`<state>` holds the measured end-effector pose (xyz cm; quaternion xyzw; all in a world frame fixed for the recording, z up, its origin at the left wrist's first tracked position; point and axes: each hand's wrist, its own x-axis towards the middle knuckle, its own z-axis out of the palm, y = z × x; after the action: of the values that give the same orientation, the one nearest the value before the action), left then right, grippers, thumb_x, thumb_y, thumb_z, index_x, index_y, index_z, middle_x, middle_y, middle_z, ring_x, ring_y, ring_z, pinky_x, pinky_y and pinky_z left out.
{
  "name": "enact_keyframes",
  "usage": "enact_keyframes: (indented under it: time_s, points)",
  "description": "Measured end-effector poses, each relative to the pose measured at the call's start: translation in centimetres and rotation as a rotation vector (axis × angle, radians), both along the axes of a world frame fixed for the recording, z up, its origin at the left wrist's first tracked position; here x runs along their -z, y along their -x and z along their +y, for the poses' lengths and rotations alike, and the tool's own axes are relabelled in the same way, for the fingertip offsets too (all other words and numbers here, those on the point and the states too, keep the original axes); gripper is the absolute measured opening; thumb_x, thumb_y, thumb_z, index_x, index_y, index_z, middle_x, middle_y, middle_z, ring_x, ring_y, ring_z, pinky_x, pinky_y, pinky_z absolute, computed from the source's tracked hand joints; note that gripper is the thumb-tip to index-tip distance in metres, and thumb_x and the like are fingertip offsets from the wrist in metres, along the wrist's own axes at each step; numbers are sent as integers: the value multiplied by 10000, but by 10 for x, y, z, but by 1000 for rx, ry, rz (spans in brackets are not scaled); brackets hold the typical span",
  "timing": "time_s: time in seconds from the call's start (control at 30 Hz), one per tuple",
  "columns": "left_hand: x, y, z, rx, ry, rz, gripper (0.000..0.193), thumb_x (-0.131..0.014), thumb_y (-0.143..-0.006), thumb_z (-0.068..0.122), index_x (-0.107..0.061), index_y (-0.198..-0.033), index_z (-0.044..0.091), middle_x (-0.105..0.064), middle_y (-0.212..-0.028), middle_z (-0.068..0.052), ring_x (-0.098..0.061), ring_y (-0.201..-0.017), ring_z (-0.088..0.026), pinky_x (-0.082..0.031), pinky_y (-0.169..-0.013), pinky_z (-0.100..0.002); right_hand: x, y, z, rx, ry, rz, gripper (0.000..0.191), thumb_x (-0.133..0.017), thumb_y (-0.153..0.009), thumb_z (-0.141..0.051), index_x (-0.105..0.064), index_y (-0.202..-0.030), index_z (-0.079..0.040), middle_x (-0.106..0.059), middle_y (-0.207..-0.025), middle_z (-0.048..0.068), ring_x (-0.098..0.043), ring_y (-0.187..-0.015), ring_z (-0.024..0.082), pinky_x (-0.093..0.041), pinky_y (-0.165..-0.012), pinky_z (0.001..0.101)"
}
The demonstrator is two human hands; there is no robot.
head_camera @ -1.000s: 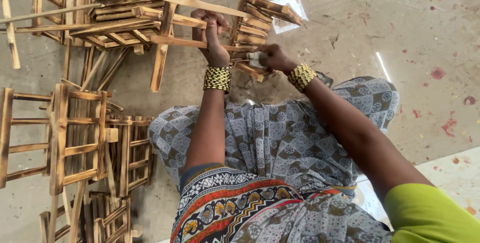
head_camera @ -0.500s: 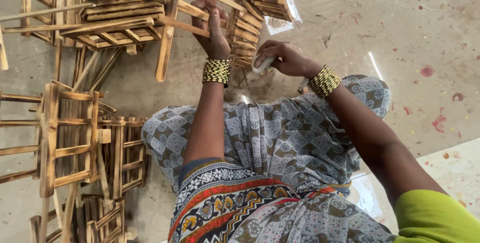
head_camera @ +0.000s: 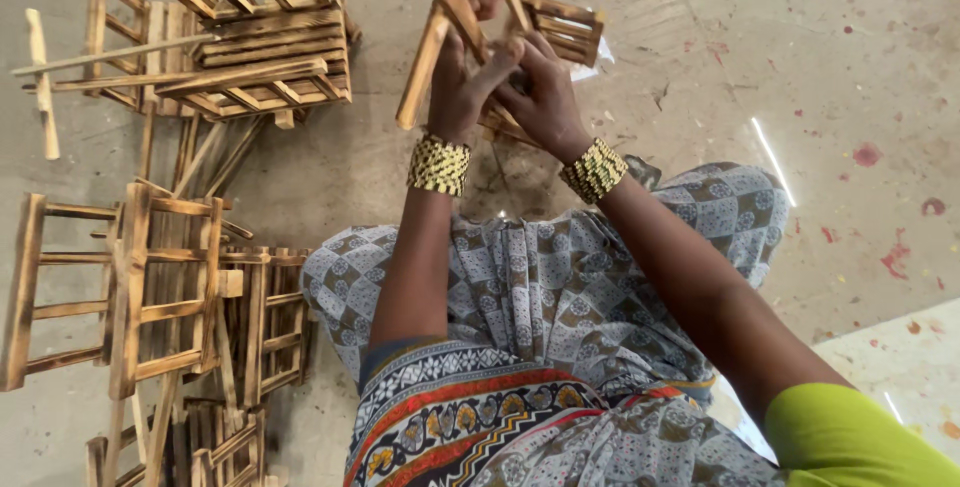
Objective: The person sits on the floor among stacks of small wooden chair frames and assembles them, fitting slats and legs into the frames by hand. They rub and wipe the wooden parts with a cloth pad between fitting steps and set finished frames onto the pile beside them.
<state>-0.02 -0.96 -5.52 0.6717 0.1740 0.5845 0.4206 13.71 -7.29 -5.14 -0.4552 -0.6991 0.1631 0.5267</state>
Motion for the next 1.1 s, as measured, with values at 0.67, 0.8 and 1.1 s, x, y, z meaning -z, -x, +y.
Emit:
enact_keyframes:
  time_s: [0.67,0.8,1.1]
  points:
    - [-112,69,-18,479,104,-213,713,-679,-1021,347,-296,-1560,81,-498,-1474,-168,-560,-1344,-213,-558,-1067,-321,-9,-2,-5,-92,29,-129,299,-751,-902,-49,-676,-1189,-11,-623,-1140,113,-665,-978,253,-567,-806,362]
    - [-123,59,-25,142,-61,71,595,-736,-1117,221,-394,-1563,26,-498,-1526,-149,-616,-1287,-183,-593,-1066,-305,-28,8,-11,-40,131,-177,343,-773,-904,-74,-688,-1236,-45,-621,-1129,98,-665,-978,223,-583,-832,351]
    - [-108,43,-21,41,-24,-27,455,-663,-1138,98,-429,-1523,26,-573,-1465,-135,-656,-1151,-126,-571,-979,-273,-86,28,-31,-158,-141,99,384,-565,-1148,-117,-522,-1510,3,-569,-1409,129,-724,-1114,166,-646,-899,269]
